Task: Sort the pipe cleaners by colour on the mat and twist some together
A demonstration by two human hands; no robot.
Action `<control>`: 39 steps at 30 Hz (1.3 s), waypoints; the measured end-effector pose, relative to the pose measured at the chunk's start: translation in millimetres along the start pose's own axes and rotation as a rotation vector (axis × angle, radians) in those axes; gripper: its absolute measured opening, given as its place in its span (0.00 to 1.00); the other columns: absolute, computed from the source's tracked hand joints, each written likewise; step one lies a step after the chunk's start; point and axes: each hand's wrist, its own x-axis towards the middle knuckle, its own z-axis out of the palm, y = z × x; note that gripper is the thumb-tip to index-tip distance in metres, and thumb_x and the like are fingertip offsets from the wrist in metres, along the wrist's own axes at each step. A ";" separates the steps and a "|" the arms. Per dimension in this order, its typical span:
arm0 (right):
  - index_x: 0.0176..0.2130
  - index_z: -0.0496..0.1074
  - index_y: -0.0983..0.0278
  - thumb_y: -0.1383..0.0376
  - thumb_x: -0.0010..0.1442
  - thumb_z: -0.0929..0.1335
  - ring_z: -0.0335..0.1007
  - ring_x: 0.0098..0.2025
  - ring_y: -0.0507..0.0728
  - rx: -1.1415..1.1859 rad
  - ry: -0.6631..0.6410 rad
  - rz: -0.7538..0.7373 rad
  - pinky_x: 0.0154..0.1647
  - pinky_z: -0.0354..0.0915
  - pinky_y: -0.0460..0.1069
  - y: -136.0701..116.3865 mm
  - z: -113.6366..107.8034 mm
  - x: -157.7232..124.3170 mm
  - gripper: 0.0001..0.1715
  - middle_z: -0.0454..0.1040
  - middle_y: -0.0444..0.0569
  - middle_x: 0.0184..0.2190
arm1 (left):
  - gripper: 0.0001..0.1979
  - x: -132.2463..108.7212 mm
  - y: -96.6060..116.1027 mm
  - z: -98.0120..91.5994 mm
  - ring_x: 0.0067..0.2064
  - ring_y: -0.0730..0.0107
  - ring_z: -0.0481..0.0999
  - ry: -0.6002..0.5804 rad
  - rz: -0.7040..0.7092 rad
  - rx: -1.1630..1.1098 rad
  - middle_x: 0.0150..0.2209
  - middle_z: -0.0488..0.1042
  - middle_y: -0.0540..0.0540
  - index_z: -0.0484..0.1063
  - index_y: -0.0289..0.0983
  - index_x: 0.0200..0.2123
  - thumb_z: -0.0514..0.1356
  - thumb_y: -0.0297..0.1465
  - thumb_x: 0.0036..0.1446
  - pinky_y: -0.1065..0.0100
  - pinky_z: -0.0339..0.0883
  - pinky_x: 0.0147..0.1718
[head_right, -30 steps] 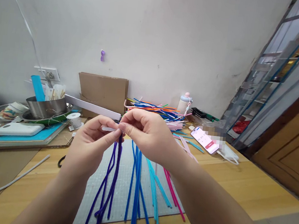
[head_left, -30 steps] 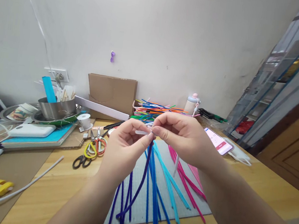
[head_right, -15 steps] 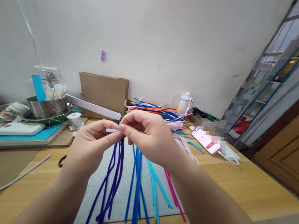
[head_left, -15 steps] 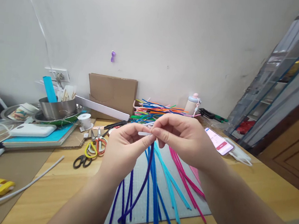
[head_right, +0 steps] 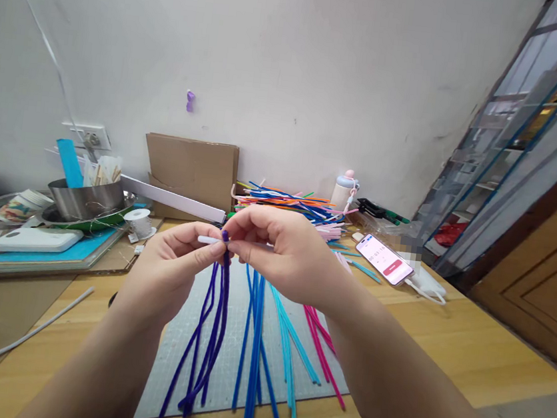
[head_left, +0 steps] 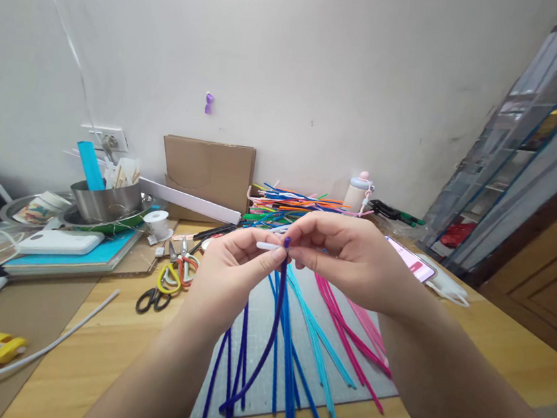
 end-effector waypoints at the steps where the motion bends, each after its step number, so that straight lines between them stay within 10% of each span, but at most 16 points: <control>1: 0.37 0.69 0.64 0.68 0.59 0.65 0.69 0.33 0.51 -0.026 0.011 -0.021 0.32 0.66 0.46 0.5 -0.3 0.0 0.04 0.72 0.45 0.31 | 0.02 0.2 -0.2 0.1 0.30 0.79 0.73 0.006 -0.002 0.003 0.27 0.76 0.52 0.75 0.37 0.30 0.65 0.27 0.50 0.77 0.67 0.32; 10: 0.36 0.72 0.63 0.75 0.60 0.61 0.68 0.41 0.53 -0.445 0.074 -0.535 0.41 0.65 0.49 11.7 0.5 -1.6 0.13 0.72 0.49 0.37 | 0.05 5.6 -3.8 -0.1 0.27 0.78 0.71 0.034 -0.064 -0.042 0.25 0.75 0.51 0.74 0.35 0.27 0.67 0.29 0.46 0.75 0.66 0.30; 14: 0.36 0.70 0.64 0.71 0.59 0.63 0.68 0.34 0.52 -0.174 0.081 -0.173 0.34 0.66 0.47 9.5 -0.7 -0.4 0.07 0.72 0.48 0.32 | 0.05 5.6 -6.7 -0.7 0.29 0.77 0.73 0.039 -0.001 0.076 0.27 0.75 0.51 0.74 0.36 0.29 0.66 0.29 0.48 0.75 0.66 0.32; 20: 0.31 0.67 0.66 0.63 0.58 0.65 0.60 0.22 0.46 0.214 -0.258 0.395 0.20 0.54 0.42 2.5 -16.7 10.5 0.07 0.67 0.43 0.23 | 0.05 -0.2 -5.9 2.3 0.33 0.70 0.75 0.045 0.091 0.363 0.31 0.77 0.48 0.73 0.37 0.31 0.64 0.32 0.51 0.69 0.67 0.35; 31: 0.27 0.65 0.65 0.65 0.53 0.66 0.47 0.17 0.44 0.376 -0.470 0.600 0.17 0.41 0.43 2.4 -23.8 20.4 0.06 0.60 0.39 0.19 | 0.03 -4.7 2.8 6.3 0.36 0.65 0.76 0.014 0.259 0.628 0.32 0.78 0.46 0.74 0.38 0.31 0.61 0.30 0.54 0.66 0.67 0.38; 39: 0.27 0.68 0.64 0.61 0.54 0.66 0.52 0.21 0.47 -0.107 -0.322 0.361 0.19 0.48 0.44 -0.7 -21.9 14.4 0.09 0.61 0.40 0.20 | 0.07 -1.9 -0.3 1.5 0.32 0.68 0.75 0.035 0.050 0.468 0.30 0.78 0.46 0.74 0.35 0.31 0.63 0.34 0.51 0.69 0.66 0.33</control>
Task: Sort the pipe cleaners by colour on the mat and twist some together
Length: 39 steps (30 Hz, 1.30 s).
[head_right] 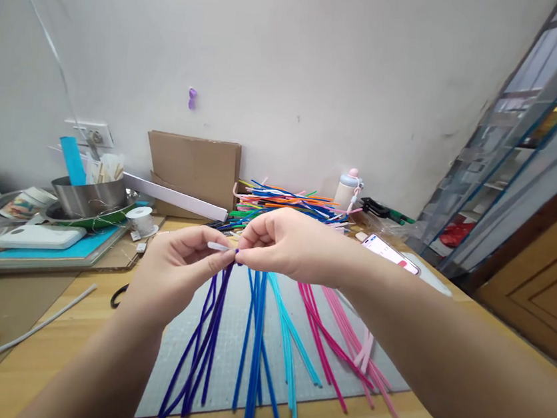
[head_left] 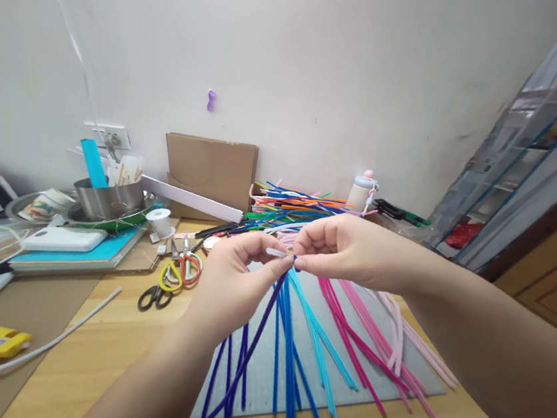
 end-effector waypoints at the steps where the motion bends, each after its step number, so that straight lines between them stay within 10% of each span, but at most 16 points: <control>1: 0.28 0.69 0.63 0.60 0.54 0.66 0.54 0.21 0.47 -0.044 0.028 -0.029 0.19 0.50 0.44 -0.6 0.2 -1.0 0.09 0.63 0.41 0.21 | 0.07 0.9 -0.5 -0.1 0.31 0.69 0.75 -0.015 -0.037 -0.063 0.29 0.77 0.47 0.74 0.35 0.31 0.64 0.34 0.51 0.69 0.66 0.32; 11: 0.30 0.71 0.63 0.65 0.55 0.66 0.65 0.26 0.50 -0.263 0.153 -0.210 0.24 0.58 0.45 -4.7 4.0 -4.8 0.05 0.72 0.43 0.25 | 0.07 5.2 1.1 -0.1 0.27 0.74 0.71 -0.058 -0.156 -0.316 0.24 0.74 0.49 0.74 0.34 0.26 0.67 0.32 0.45 0.72 0.65 0.29; 22: 0.23 0.65 0.62 0.69 0.61 0.60 0.59 0.26 0.53 -1.042 0.501 -0.591 0.26 0.48 0.50 5.1 25.4 -10.6 0.16 0.68 0.47 0.22 | 0.10 7.9 -0.7 2.7 0.23 0.77 0.68 -0.047 -0.219 -0.417 0.21 0.72 0.52 0.73 0.33 0.25 0.69 0.32 0.41 0.74 0.63 0.26; 32: 0.32 0.70 0.62 0.60 0.58 0.65 0.65 0.26 0.51 -0.126 0.329 -0.150 0.24 0.59 0.46 2.9 24.2 -10.5 0.09 0.71 0.44 0.26 | 0.06 1.2 -3.3 3.5 0.31 0.70 0.73 0.045 -0.047 -0.178 0.29 0.76 0.48 0.73 0.37 0.30 0.65 0.33 0.50 0.71 0.66 0.32; 39: 0.33 0.71 0.64 0.62 0.55 0.68 0.66 0.27 0.50 0.207 0.332 -0.101 0.25 0.61 0.45 -0.6 24.9 -8.9 0.07 0.72 0.45 0.28 | 0.06 -1.1 -3.1 3.3 0.33 0.67 0.75 0.077 0.033 -0.007 0.30 0.77 0.47 0.73 0.37 0.30 0.63 0.34 0.51 0.69 0.67 0.34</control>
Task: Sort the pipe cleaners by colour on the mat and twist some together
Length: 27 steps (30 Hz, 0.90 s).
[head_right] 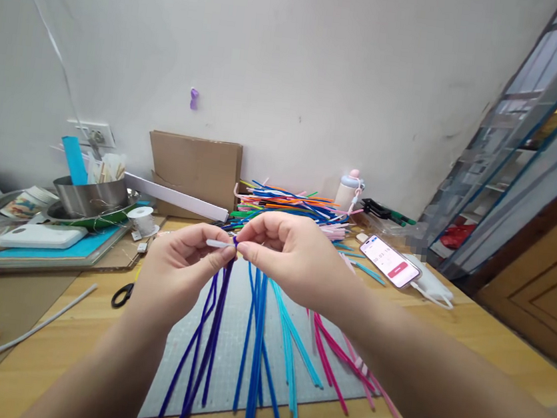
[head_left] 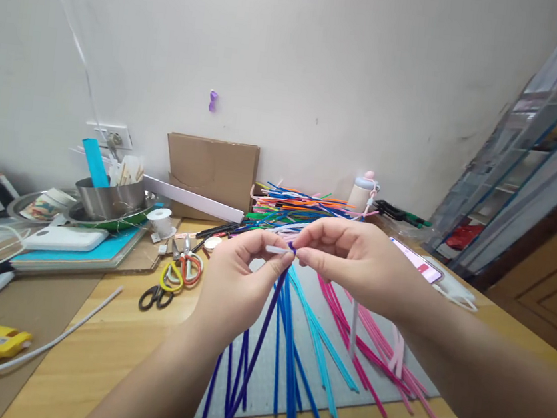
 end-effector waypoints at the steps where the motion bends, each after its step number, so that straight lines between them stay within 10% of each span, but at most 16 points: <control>1: 0.33 0.71 0.64 0.63 0.54 0.68 0.65 0.25 0.49 0.039 -0.006 0.027 0.23 0.60 0.44 -0.4 0.1 0.5 0.07 0.72 0.45 0.27 | 0.06 0.0 -0.1 -0.1 0.33 0.67 0.75 -0.004 0.003 0.006 0.30 0.77 0.47 0.73 0.37 0.31 0.63 0.34 0.52 0.68 0.67 0.34; 11: 0.32 0.66 0.66 0.59 0.50 0.72 0.58 0.17 0.44 0.355 -0.085 0.258 0.14 0.48 0.40 6.7 -0.5 4.5 0.15 0.67 0.41 0.22 | 0.04 -1.6 2.3 0.9 0.34 0.67 0.74 0.047 0.110 0.159 0.31 0.76 0.48 0.72 0.38 0.31 0.62 0.32 0.53 0.68 0.66 0.36; 27: 0.33 0.72 0.65 0.67 0.56 0.68 0.62 0.22 0.46 0.131 0.064 -0.149 0.21 0.58 0.43 14.6 7.8 0.5 0.03 0.68 0.42 0.23 | 0.05 4.8 -2.8 2.9 0.28 0.77 0.71 -0.067 -0.127 -0.382 0.25 0.74 0.52 0.72 0.35 0.28 0.65 0.30 0.49 0.76 0.63 0.29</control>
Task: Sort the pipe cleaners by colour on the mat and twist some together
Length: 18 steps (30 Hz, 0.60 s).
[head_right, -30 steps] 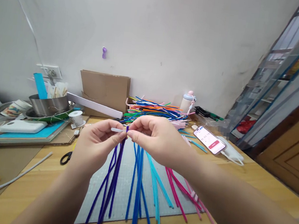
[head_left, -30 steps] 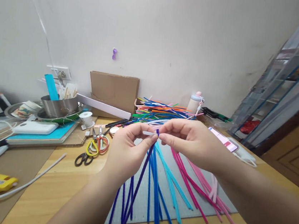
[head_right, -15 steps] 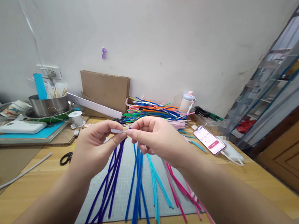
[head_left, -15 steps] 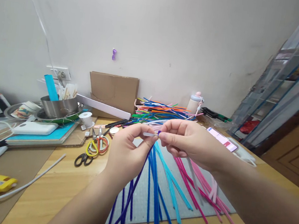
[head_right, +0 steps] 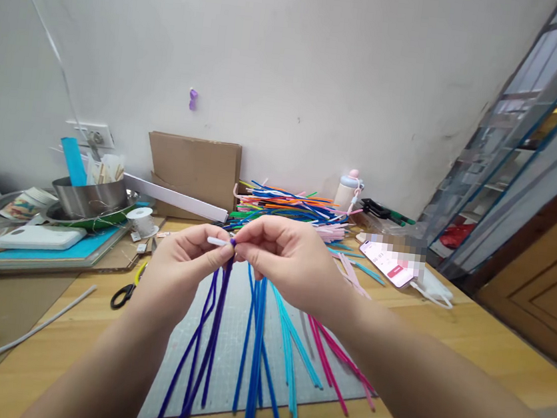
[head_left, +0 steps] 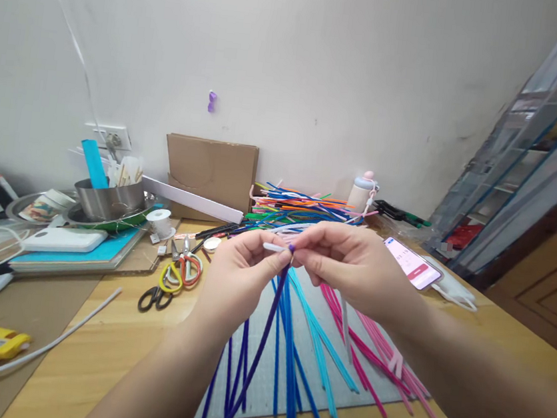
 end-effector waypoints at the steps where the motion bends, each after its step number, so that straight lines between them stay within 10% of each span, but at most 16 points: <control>1: 0.33 0.73 0.64 0.68 0.56 0.67 0.63 0.23 0.47 -0.067 0.010 -0.085 0.22 0.59 0.44 2.1 -0.5 0.2 0.03 0.69 0.42 0.23 | 0.05 0.6 0.7 -0.1 0.27 0.78 0.70 -0.009 -0.028 -0.042 0.24 0.73 0.52 0.73 0.35 0.28 0.66 0.29 0.48 0.76 0.62 0.28; 6: 0.34 0.73 0.64 0.70 0.58 0.65 0.66 0.31 0.50 -0.183 0.003 -0.442 0.31 0.62 0.47 11.6 -1.7 2.5 0.07 0.70 0.45 0.27 | 0.07 1.8 2.6 -0.3 0.25 0.79 0.68 -0.050 -0.099 -0.121 0.23 0.72 0.53 0.73 0.35 0.28 0.67 0.30 0.45 0.76 0.62 0.27; 14: 0.31 0.64 0.65 0.61 0.56 0.68 0.54 0.20 0.46 0.256 -0.233 0.324 0.18 0.47 0.42 0.0 -8.8 11.5 0.10 0.61 0.39 0.20 | 0.05 -5.7 2.7 -0.4 0.32 0.69 0.74 0.013 0.154 0.444 0.30 0.76 0.48 0.73 0.36 0.32 0.62 0.32 0.53 0.68 0.66 0.35; 18: 0.30 0.65 0.65 0.59 0.55 0.68 0.55 0.21 0.46 0.226 -0.372 0.458 0.18 0.48 0.42 -4.5 -18.4 17.3 0.12 0.62 0.41 0.21 | 0.05 -5.3 4.7 0.2 0.33 0.67 0.75 -0.001 0.175 0.486 0.31 0.76 0.47 0.73 0.36 0.32 0.61 0.32 0.54 0.66 0.67 0.36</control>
